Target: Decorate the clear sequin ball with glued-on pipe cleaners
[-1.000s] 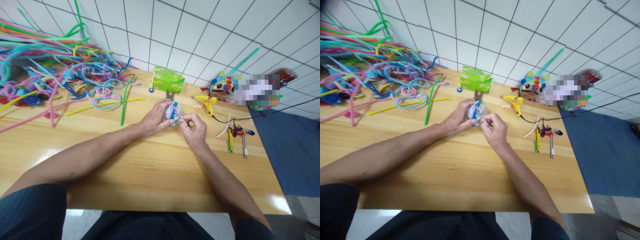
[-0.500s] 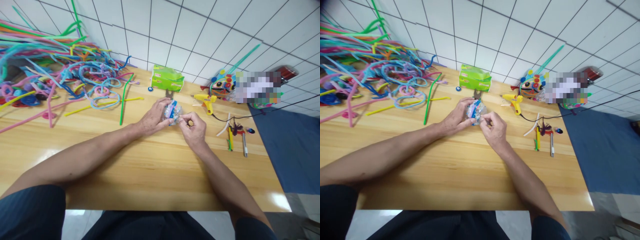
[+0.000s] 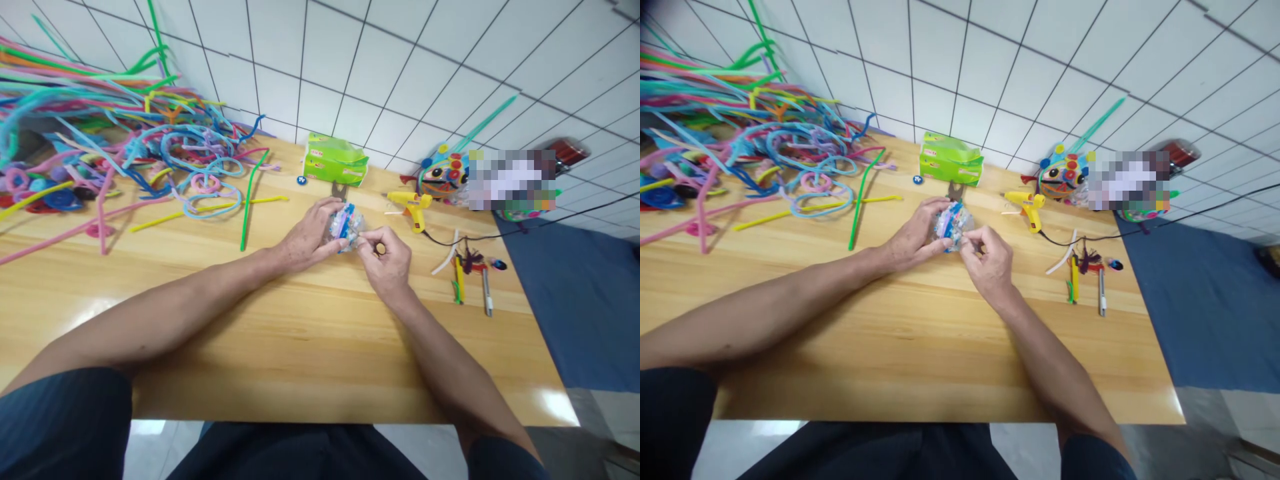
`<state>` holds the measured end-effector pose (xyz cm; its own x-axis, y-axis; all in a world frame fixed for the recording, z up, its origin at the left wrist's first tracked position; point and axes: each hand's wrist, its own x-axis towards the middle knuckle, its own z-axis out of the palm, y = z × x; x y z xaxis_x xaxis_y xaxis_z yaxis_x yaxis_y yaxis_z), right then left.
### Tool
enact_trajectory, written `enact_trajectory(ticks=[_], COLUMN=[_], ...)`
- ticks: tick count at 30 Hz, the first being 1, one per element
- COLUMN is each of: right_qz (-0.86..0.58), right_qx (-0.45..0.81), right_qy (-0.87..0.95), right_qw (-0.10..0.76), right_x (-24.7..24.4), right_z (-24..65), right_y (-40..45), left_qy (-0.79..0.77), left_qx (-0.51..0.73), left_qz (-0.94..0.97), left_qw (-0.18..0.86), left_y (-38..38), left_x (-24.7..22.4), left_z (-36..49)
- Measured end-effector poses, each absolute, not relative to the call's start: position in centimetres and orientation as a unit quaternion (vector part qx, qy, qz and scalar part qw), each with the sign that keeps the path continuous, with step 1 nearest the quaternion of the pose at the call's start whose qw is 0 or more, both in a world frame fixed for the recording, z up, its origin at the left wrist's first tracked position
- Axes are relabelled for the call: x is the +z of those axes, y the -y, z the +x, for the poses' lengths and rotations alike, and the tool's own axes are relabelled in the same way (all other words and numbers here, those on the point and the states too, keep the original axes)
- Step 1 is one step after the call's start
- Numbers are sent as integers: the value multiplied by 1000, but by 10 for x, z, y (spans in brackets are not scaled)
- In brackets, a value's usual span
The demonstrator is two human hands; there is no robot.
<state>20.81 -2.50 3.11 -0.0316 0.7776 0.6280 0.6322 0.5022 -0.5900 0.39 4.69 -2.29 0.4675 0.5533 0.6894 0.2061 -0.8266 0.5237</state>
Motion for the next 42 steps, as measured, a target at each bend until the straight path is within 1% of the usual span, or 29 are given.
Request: enact_trajectory(ticks=[10,22,28,42], right_qz=[-495,-517,-498,-517], right_qx=[89,85,80,85], right_qy=[706,701,708,704], right_qw=[499,484,494,480], right_x=[30,29,28,30], right_z=[207,207,207,208], right_y=[25,26,24,25], left_qy=[-229,-238,-230,-228], left_qx=[463,447,453,458], left_qz=[836,836,839,837], left_qw=[187,210,195,195], left_y=[-49,-47,-47,-48], left_x=[-25,-20,-21,-23], left_z=[4,3,3,3])
